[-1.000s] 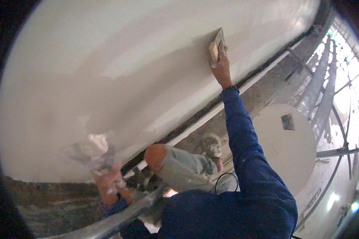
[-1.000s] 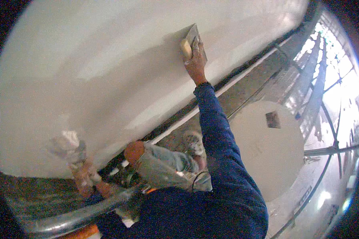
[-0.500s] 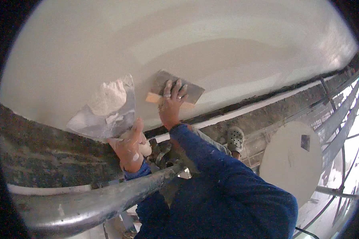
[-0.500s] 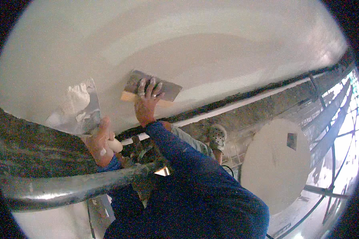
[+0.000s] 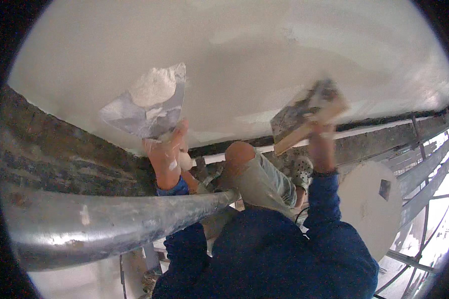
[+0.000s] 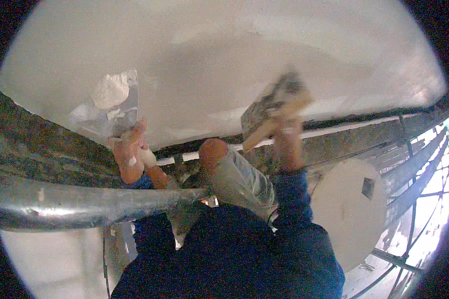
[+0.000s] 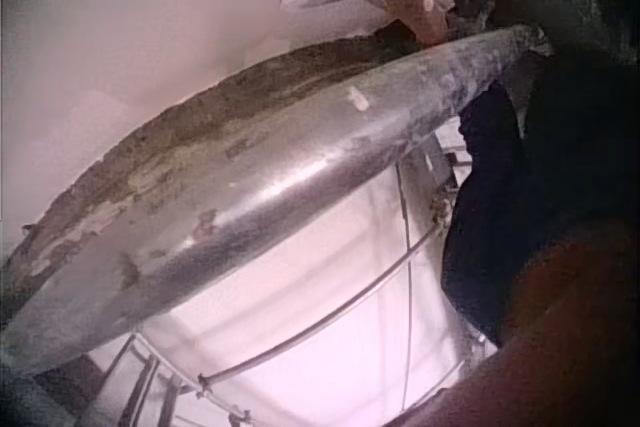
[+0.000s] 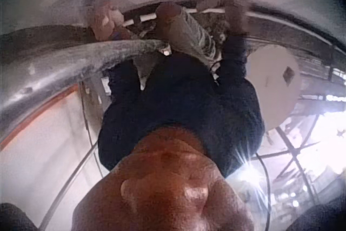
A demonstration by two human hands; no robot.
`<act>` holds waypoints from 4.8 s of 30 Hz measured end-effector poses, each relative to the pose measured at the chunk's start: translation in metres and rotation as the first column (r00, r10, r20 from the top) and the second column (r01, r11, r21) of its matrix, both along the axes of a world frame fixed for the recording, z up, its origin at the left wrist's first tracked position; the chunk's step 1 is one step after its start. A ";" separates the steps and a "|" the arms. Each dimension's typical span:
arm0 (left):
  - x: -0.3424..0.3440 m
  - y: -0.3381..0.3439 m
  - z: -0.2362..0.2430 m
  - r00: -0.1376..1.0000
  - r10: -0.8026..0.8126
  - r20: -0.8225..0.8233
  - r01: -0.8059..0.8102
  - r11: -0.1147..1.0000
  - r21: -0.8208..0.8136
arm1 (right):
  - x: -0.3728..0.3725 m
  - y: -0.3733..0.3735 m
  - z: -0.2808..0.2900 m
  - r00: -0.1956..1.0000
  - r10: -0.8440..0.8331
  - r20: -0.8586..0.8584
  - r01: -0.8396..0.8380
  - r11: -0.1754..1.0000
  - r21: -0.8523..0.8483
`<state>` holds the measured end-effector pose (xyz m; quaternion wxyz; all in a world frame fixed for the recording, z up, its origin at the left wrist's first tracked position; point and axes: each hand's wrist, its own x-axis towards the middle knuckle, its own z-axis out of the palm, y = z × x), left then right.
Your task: The person applies plaster to a curved ceiling surface using a hawk and trowel. They repeatedly scoop plaster from the hawk and spread it smoothly across the ceiling, working in sections to ensure even coverage.
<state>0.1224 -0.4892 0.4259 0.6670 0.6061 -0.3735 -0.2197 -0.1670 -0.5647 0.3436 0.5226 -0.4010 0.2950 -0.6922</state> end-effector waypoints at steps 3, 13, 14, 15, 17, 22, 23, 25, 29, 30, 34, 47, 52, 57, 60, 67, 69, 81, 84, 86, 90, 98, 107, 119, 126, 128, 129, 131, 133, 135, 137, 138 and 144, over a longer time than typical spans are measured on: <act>0.014 -0.003 -0.006 0.563 0.070 0.824 0.055 0.991 -0.122 | -0.057 -0.004 -0.016 0.998 -0.033 -0.056 0.042 0.985 0.166; -0.050 -0.048 0.001 0.680 -0.043 0.732 0.217 0.965 -0.145 | 0.013 0.070 0.003 0.704 0.237 0.669 -0.518 0.816 0.256; -0.051 -0.047 0.003 0.622 -0.087 0.778 0.218 0.974 -0.066 | 0.024 0.080 0.025 0.651 0.259 0.713 -0.565 0.794 0.227; -0.056 -0.045 0.007 0.605 -0.122 0.787 0.265 0.963 -0.055 | 0.027 0.082 0.028 0.703 0.301 0.644 -0.572 0.778 0.260; -0.060 -0.045 0.007 0.485 -0.099 0.869 0.344 0.935 -0.085 | 0.030 0.087 0.033 0.775 0.393 0.495 -0.588 0.736 0.335; -0.034 -0.058 -0.051 0.259 0.089 0.962 0.324 0.930 -0.173 | 0.039 0.093 0.040 0.649 0.387 0.655 -0.652 0.726 0.218; -0.034 -0.055 -0.055 0.266 0.019 0.964 0.341 0.933 -0.112 | 0.039 0.094 0.042 0.656 0.371 0.658 -0.649 0.723 0.239; -0.038 -0.050 -0.050 0.260 -0.081 0.962 0.360 0.933 -0.019 | 0.033 0.094 0.033 0.673 0.381 0.634 -0.635 0.737 0.231; -0.051 -0.043 -0.047 0.212 -0.264 0.941 0.351 0.919 0.179 | 0.013 0.095 0.035 0.887 0.238 0.395 -0.372 0.875 0.310; -0.049 -0.041 -0.056 0.180 -0.318 0.931 0.326 0.912 0.248 | 0.008 0.093 0.034 0.897 0.206 0.391 -0.340 0.886 0.314; -0.040 -0.034 -0.089 0.267 -0.300 0.916 0.322 0.924 0.208 | -0.028 0.075 0.007 0.966 0.129 0.225 -0.194 0.935 0.296; -0.087 -0.038 0.020 0.432 -0.815 -0.387 0.759 0.097 0.644 | -0.052 0.088 0.010 0.764 0.230 0.603 -0.157 0.973 -0.171; -0.113 -0.050 0.022 0.163 -0.845 -0.510 0.904 -0.079 0.420 | -0.034 0.112 -0.008 0.873 0.329 0.359 -0.347 0.938 -0.016; -0.139 -0.040 0.057 0.164 -0.875 -0.454 0.789 -0.160 0.594 | -0.029 0.104 -0.012 0.928 0.360 0.094 -0.368 0.925 0.097; -0.133 -0.041 0.048 0.091 -0.949 -0.301 0.791 -0.115 0.601 | -0.053 0.087 -0.001 0.945 0.276 -0.173 -0.260 0.959 0.111; -0.123 -0.038 0.042 0.131 -0.890 -0.436 0.784 -0.177 0.595 | -0.113 0.054 0.038 0.253 -0.185 -0.950 -0.216 0.946 -0.242; -0.123 -0.037 0.044 0.113 -0.916 -0.385 0.792 -0.150 0.591 | -0.123 0.055 0.034 0.519 -0.239 -0.821 -0.148 0.920 -0.362; -0.128 -0.035 0.038 0.055 -0.898 -0.436 0.814 -0.213 0.541 | -0.100 0.069 0.050 0.402 -0.152 -0.903 -0.280 0.918 -0.280; -0.118 -0.045 0.012 0.045 -0.915 -0.402 0.713 -0.252 0.655 | -0.116 0.073 0.056 0.114 -0.249 -0.962 -0.273 0.923 -0.271; -0.116 -0.043 -0.013 -0.058 -0.946 -0.318 0.785 -0.240 0.571 | -0.135 0.084 0.047 -0.025 -0.258 -0.966 -0.229 0.942 -0.246; -0.143 -0.037 0.001 -0.055 -0.957 -0.286 0.911 -0.165 0.378 | -0.165 0.125 0.029 -0.488 -0.043 -0.872 -0.031 0.999 -0.032; -0.155 -0.008 0.016 0.295 -0.893 -0.340 0.847 0.079 0.526 | -0.271 0.243 -0.076 -0.275 0.504 -0.819 0.742 0.653 0.152; -0.152 -0.005 -0.012 0.258 -0.947 -0.192 0.825 0.113 0.553 | -0.384 0.262 -0.136 -0.249 0.542 -0.803 0.733 0.647 0.210; -0.143 -0.011 -0.013 0.383 -0.910 -0.158 0.742 0.201 0.640 | -0.415 0.195 -0.168 -0.316 0.569 -0.759 0.481 0.786 0.389; -0.140 -0.005 -0.013 0.367 -0.918 -0.148 0.723 0.181 0.667 | -0.394 0.245 -0.186 -0.324 0.681 -0.656 0.518 0.709 0.479; -0.129 0.000 -0.009 0.389 -0.915 -0.106 0.700 0.219 0.680 | -0.342 0.237 -0.155 -0.342 0.642 -0.687 0.514 0.739 0.435; -0.131 -0.003 -0.009 0.371 -0.923 -0.096 0.679 0.199 0.707 | -0.339 0.258 -0.158 -0.346 0.591 -0.729 0.480 0.779 0.404; -0.134 -0.007 -0.008 0.352 -0.928 -0.119 0.665 0.159 0.730 | -0.327 0.287 -0.167 -0.413 0.594 -0.691 0.413 0.798 0.439; -0.137 -0.007 -0.008 0.350 -0.921 -0.170 0.693 0.132 0.709 | -0.311 0.301 -0.160 -0.426 0.686 -0.589 0.402 0.727 0.557; -0.139 0.001 0.003 0.377 -0.907 -0.190 0.715 0.155 0.681 | -0.300 0.294 -0.142 -0.331 0.756 -0.564 0.387 0.654 0.650; -0.136 0.005 0.002 0.386 -0.902 -0.196 0.721 0.162 0.674 | -0.302 0.279 -0.123 -0.385 0.686 -0.617 0.319 0.726 0.609; -0.133 0.006 -0.001 0.392 -0.901 -0.184 0.711 0.171 0.682 | -0.307 0.270 -0.119 -0.408 0.647 -0.644 0.279 0.760 0.586; -0.144 -0.006 -0.012 0.384 -0.895 -0.227 0.790 0.192 0.582 | -0.405 0.201 -0.145 -0.416 0.419 -0.807 0.433 0.872 0.230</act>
